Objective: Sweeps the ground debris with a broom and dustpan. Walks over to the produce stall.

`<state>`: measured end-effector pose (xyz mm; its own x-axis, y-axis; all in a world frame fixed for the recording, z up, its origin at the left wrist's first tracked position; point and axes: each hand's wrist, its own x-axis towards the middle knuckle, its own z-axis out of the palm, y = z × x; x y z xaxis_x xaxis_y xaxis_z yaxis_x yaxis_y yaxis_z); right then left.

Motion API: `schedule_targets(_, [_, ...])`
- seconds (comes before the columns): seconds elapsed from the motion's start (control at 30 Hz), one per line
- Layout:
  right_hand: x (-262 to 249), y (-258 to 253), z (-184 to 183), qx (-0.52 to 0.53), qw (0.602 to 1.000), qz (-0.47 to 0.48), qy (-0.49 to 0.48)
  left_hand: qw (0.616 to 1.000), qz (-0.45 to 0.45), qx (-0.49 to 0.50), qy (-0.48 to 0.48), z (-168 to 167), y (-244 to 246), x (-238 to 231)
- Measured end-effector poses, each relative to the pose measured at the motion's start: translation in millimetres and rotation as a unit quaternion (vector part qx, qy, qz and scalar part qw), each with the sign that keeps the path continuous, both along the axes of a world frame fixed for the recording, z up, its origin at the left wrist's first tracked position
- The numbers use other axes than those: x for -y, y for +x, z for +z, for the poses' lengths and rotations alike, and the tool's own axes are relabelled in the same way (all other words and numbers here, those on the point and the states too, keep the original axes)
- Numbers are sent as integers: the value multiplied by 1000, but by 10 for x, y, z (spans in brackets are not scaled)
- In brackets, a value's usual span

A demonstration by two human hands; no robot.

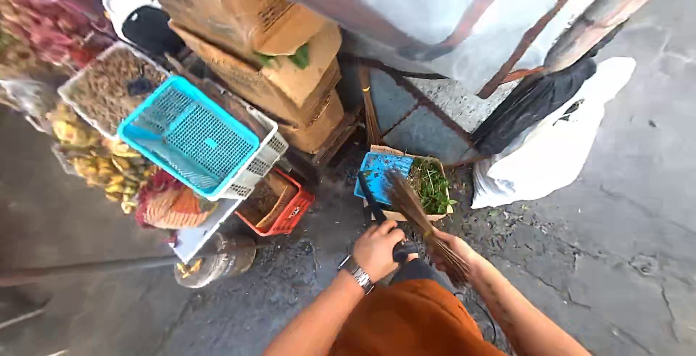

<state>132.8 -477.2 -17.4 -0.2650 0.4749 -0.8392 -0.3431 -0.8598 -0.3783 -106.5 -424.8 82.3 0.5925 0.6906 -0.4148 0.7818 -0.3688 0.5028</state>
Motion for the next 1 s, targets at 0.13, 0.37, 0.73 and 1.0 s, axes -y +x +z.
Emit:
schedule_targets(0.13, [-275, 355, -1028, -63, 987, -120, -82, 992, -87, -77, -40, -55, 755, -270])
schedule_targets(0.37, [-135, 838, -691, -35, 989, -99, -107, 979, -128, -149, -47, -114, 1219, -574])
schedule_targets(0.73, [-277, 1242, -916, 19, 988, -48, -144, 976, -104, -183, -49, 373, 1048, -571])
schedule_targets(1.0, [-282, 1191, -64, 141, 976, 133, -100, 964, 196, 90, 154, 425, -675, -263])
